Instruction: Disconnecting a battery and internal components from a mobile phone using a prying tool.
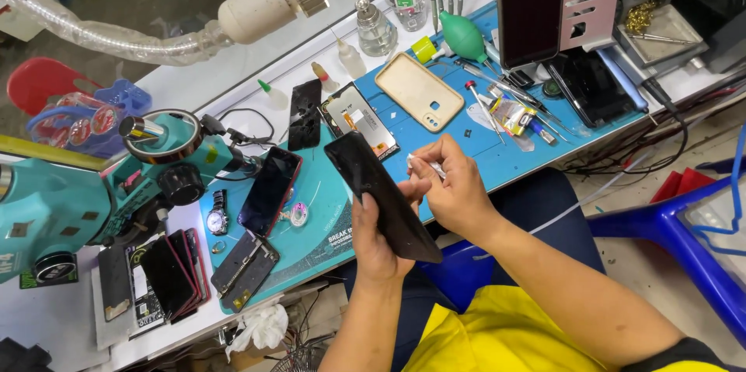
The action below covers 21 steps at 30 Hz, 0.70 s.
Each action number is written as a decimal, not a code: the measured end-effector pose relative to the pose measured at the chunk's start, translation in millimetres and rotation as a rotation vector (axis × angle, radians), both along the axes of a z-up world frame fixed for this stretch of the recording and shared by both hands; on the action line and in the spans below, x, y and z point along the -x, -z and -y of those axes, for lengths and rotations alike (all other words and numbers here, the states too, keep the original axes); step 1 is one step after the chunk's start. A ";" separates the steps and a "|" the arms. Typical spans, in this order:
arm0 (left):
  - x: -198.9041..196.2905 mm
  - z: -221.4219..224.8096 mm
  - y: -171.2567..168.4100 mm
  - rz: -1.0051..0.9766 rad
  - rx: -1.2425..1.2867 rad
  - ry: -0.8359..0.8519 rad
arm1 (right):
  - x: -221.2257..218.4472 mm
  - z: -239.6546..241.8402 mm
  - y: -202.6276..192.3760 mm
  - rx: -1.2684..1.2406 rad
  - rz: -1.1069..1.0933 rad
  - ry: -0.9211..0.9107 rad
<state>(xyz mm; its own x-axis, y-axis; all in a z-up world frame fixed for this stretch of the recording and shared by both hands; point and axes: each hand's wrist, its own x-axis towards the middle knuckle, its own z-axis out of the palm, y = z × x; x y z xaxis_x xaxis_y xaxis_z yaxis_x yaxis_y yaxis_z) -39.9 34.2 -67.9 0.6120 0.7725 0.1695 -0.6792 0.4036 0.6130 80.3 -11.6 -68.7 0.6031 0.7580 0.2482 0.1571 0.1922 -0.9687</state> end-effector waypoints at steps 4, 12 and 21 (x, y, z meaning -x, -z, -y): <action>-2.2 7.1 -1.6 0.008 0.043 0.018 | -6.2 -5.7 0.3 0.072 -0.117 0.016; -6.6 5.7 -76.0 0.081 -0.065 0.059 | 2.7 -1.6 -1.0 -0.112 -0.021 -0.041; -9.1 13.8 -81.6 0.115 -0.046 0.051 | -3.2 4.0 -39.5 -0.173 0.142 0.151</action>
